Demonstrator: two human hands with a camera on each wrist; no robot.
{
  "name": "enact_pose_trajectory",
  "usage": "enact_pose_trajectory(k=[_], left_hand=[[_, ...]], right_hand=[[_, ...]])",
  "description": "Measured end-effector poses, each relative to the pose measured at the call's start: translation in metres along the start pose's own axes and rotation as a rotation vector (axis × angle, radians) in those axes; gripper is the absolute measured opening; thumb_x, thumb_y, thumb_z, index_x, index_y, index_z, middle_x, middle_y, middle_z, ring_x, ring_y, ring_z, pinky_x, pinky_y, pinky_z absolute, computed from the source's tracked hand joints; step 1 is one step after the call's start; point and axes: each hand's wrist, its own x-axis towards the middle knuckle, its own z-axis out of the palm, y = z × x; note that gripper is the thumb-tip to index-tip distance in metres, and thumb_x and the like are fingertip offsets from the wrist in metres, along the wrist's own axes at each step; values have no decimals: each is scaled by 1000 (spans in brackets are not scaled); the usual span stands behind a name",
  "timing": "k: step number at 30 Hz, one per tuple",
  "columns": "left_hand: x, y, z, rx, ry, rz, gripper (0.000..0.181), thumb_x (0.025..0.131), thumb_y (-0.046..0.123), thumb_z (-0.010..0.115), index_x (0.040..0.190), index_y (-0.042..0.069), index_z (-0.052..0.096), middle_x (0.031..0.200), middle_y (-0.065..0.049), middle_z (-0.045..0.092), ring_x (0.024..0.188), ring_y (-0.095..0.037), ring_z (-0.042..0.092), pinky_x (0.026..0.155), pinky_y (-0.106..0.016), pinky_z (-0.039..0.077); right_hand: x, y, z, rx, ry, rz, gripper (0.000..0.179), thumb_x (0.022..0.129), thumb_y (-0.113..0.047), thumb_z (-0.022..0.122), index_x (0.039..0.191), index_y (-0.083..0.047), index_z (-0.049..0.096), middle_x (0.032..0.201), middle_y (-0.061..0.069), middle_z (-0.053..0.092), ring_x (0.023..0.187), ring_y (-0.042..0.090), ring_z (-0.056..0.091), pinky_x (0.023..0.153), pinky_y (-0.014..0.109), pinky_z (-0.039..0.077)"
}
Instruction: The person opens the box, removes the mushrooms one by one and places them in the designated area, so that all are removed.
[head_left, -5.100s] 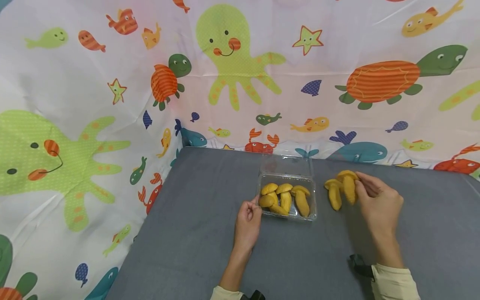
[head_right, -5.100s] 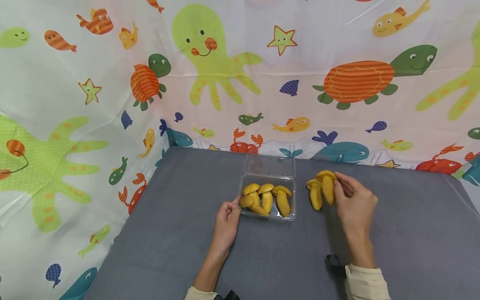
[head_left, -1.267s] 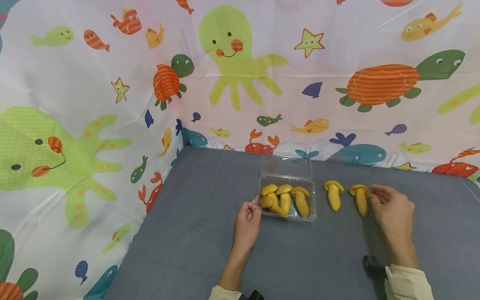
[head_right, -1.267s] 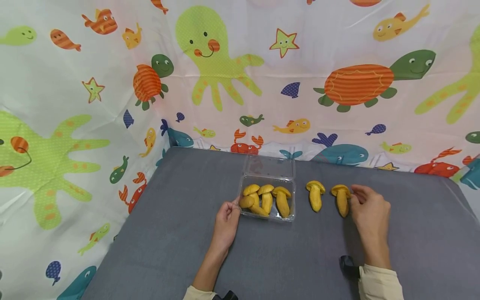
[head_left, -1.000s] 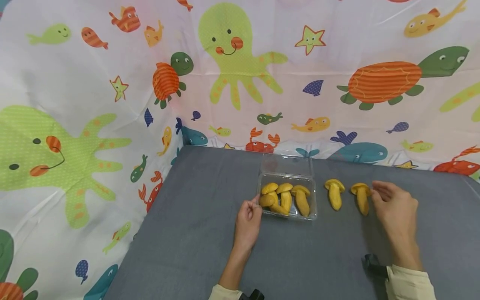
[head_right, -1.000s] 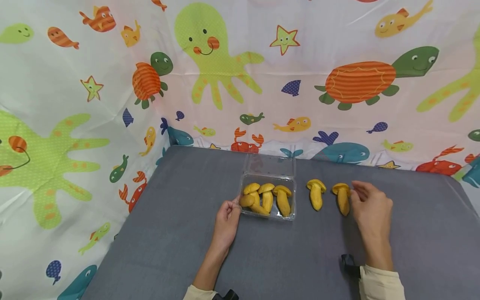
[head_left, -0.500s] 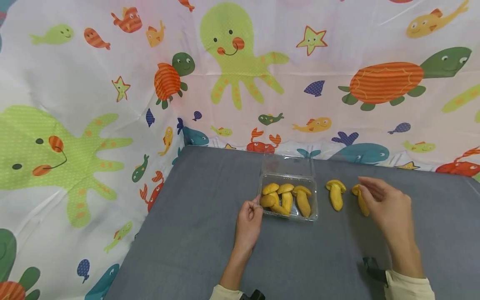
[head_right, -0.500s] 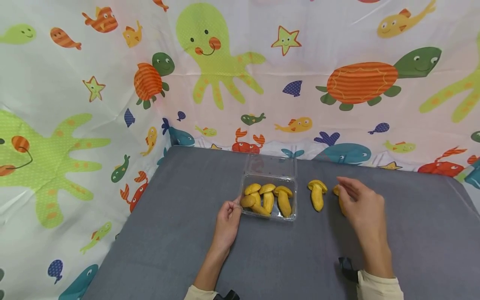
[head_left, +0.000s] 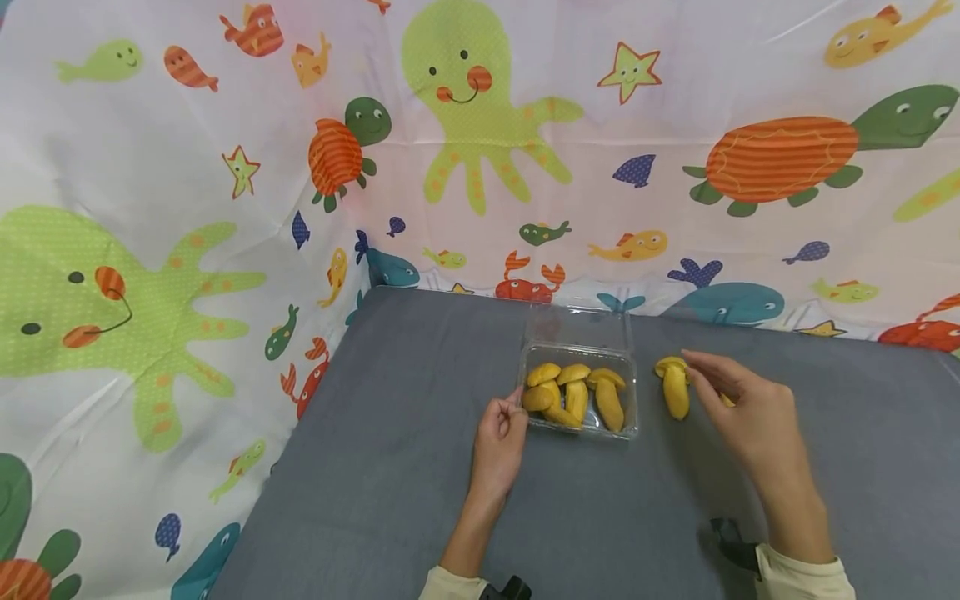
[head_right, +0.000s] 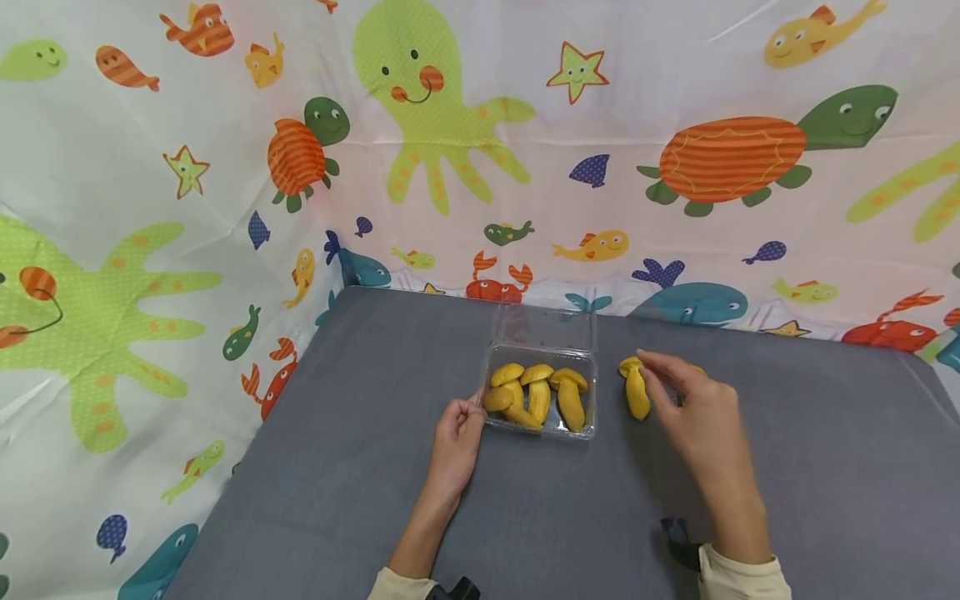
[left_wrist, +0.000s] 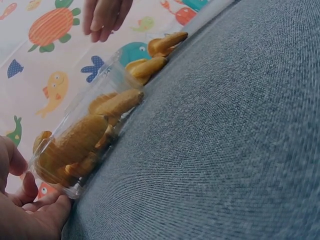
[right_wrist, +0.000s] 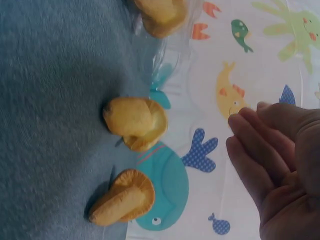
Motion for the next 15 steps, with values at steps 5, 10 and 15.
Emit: enact_pose_trajectory(k=[5,10,15], left_hand=[[1,-1,-1,-12,0,-5,10,103,3,53,93,2,51,152,-22,56,146,-31,47,116,-47,40],[2,-1,-1,-10,-3,4,13,103,5,54,91,3,50,151,-22,56,146,-32,48,114,-46,42],[2,0,1,16,9,10,13,102,5,54,90,4,51,149,-21,59,139,-27,53,106,-39,45]], right_hand=[[-1,-7,10,7,-50,-80,37,90,-3,82,126,-12,77,115,11,80,102,34,77,84,-3,35],[-4,-9,18,-1,-108,-142,41,90,-3,82,129,-13,76,118,13,79,102,40,76,82,25,57],[-5,-12,25,-10,-121,-208,43,88,-3,84,130,-11,75,117,13,79,84,29,78,79,38,60]])
